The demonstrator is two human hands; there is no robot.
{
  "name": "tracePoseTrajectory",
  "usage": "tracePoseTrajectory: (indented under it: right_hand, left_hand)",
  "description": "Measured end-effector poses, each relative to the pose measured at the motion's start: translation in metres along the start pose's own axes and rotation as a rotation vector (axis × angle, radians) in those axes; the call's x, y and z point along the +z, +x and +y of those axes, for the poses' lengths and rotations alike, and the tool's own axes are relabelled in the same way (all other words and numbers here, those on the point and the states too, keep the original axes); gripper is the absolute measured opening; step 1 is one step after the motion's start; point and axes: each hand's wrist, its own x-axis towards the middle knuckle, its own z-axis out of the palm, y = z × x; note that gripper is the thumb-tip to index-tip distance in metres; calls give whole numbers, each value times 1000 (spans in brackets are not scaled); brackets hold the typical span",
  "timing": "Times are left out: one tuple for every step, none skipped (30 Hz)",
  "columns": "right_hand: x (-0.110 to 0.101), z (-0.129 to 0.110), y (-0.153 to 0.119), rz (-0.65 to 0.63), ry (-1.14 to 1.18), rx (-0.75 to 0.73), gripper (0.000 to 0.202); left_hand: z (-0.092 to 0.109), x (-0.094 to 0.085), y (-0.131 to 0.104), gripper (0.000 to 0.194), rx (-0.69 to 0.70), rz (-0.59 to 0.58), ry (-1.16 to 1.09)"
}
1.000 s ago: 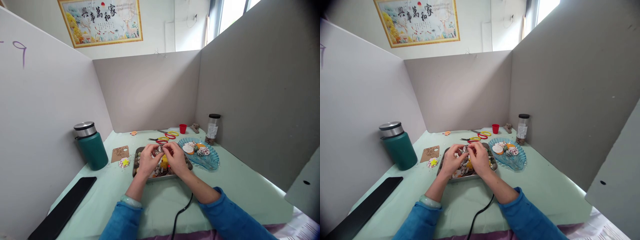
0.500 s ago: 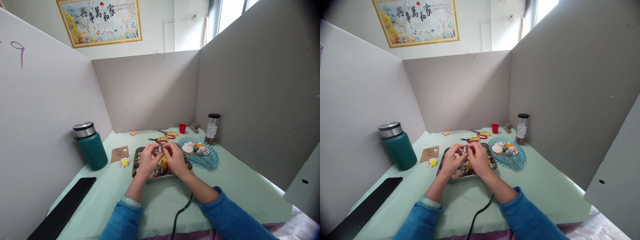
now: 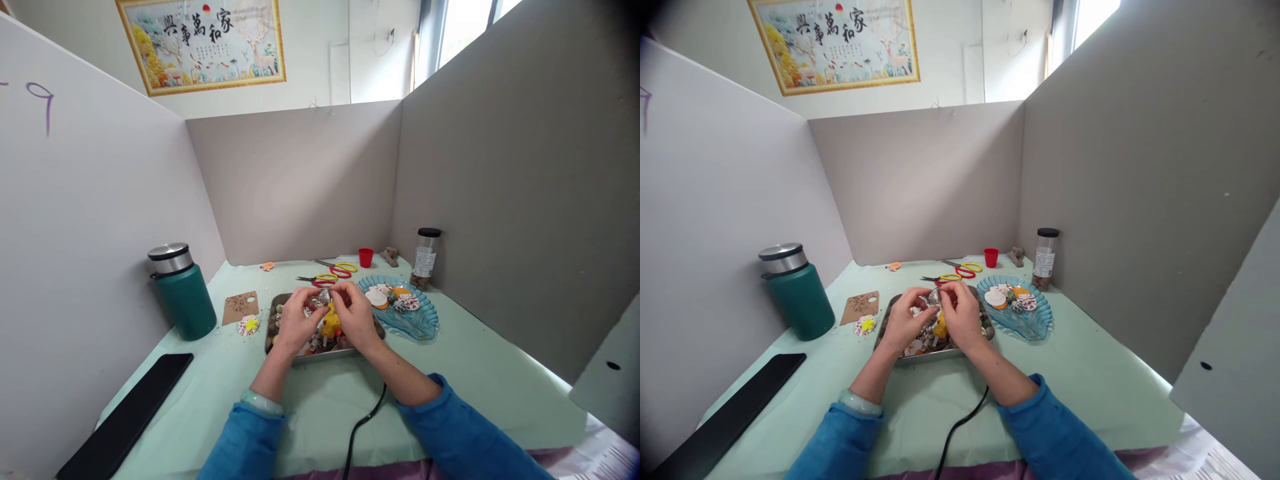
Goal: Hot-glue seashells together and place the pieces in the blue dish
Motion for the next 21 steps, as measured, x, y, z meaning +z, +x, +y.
tracePoseTrajectory:
  right_hand:
    - [0, 0, 0, -2, -3, -2, 8]
    - [0, 1, 0, -6, -6, -4, 8]
    - [0, 1, 0, -10, -8, -6, 8]
    - [0, 0, 0, -15, -10, -6, 8]
    - [-1, 0, 0, -21, -10, -5, 8]
    - [-1, -1, 0, -26, -11, -5, 8]
    - [-1, -3, 1, -31, -12, -3, 9]
    - [-2, -4, 1, -36, -11, -2, 9]
    - [-2, -5, 1, -40, -11, -1, 9]
    - [-2, -6, 1, -42, -10, 1, 9]
    - [-2, -7, 1, -45, -8, 3, 9]
    - [-2, -7, 1, -48, -5, 5, 9]
    - [-2, -7, 1, -52, -3, 6, 9]
    - [-2, -6, 1, -55, -1, 7, 9]
    - [-2, -6, 1, -58, 1, 9, 10]
    - [-2, -5, 1, -60, 2, 9, 10]
    - [-2, -5, 0, -63, 1, 10, 11]
    - [-2, -5, 0, -67, 1, 10, 12]
    - [-3, -6, 0, -70, 0, 9, 13]
    - [-3, -6, 0, -71, 0, 6, 13]
    - [-3, -6, 0, -73, 0, 1, 14]
  left_hand:
    - [0, 0, 0, 26, -2, -2, -3]
    - [0, 0, 0, 26, -4, -4, -8]
    - [0, 0, 0, 26, -8, -7, -17]
    - [0, 0, 0, 26, -15, -10, -28]
    - [0, 0, 0, 27, -27, -13, -42]
    - [0, 0, 0, 27, -42, -15, -55]
    - [0, 0, 0, 27, -60, -20, -68]
    - [0, 0, 0, 28, -77, -24, -80]
    - [0, -1, 1, 28, -90, -28, -90]
    - [0, -1, 1, 28, -96, -33, -99]
    - [0, -1, 1, 28, -98, -36, -106]
    - [0, -2, 1, 28, -95, -39, -112]
    - [-1, -2, 1, 28, -91, -42, -117]
    - [-1, -2, 1, 28, -85, -46, -121]
    - [-2, -2, 1, 28, -79, -49, -126]
    - [-3, -2, 1, 29, -77, -50, -135]
    - [-4, -2, 1, 30, -79, -53, -147]
    - [-5, -1, 1, 31, -86, -56, -167]
    - [-5, -1, 1, 31, -98, -55, -192]
    - [-5, -1, 1, 32, -118, -54, -222]
    - [-5, -1, 1, 33, -143, -52, -253]
